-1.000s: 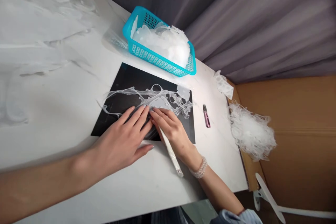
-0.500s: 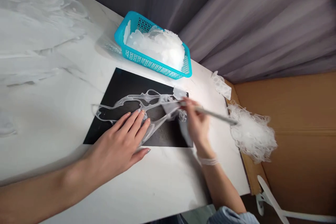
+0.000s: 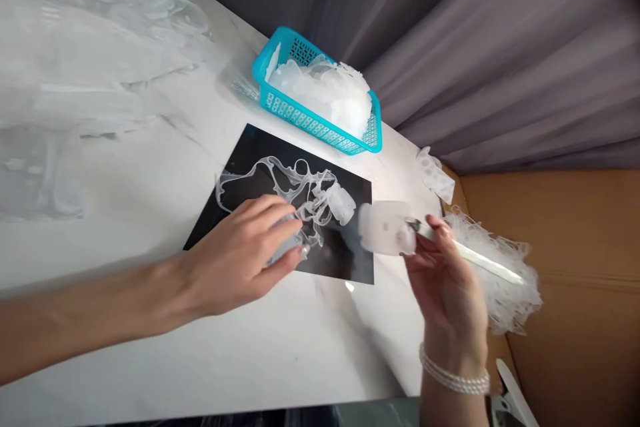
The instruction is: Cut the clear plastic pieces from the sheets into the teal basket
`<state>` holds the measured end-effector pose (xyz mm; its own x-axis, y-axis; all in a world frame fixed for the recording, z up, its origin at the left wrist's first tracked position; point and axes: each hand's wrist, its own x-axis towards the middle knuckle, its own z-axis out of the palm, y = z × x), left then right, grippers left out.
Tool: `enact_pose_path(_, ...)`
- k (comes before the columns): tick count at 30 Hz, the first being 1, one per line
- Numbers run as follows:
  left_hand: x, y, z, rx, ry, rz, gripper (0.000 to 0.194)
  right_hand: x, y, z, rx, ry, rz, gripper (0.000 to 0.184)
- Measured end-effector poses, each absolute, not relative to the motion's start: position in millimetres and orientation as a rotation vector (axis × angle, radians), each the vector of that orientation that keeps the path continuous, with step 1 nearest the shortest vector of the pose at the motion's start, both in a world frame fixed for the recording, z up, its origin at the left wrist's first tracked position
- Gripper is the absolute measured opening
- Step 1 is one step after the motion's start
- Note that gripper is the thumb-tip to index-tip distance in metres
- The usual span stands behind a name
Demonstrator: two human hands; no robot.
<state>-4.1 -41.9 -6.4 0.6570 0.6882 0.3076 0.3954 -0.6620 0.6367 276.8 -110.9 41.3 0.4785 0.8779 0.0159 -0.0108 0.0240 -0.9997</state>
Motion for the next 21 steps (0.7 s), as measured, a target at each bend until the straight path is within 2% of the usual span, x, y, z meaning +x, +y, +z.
enact_pose_path(5,-9.0,-24.2,18.6,1.554,0.735,0.595,0.03,217.0,-92.1,48.2,-1.279,-0.92,1.155,0.014)
enact_pose_path(8,-12.0,-19.6,19.9,1.299,0.6,0.531,0.026,204.7,-89.4,49.8,-1.239,-0.876,1.222,0.012)
enact_pose_path(17,-15.4,-19.3,16.2,1.28,0.631,0.547,0.024,207.4,-88.0,40.5,-1.38,-1.174,0.98,0.023)
enact_pose_path(21,-16.5,-18.2,15.5,1.243,0.663,0.536,0.023,211.3,-92.2,43.3,-1.393,-1.173,1.036,0.025)
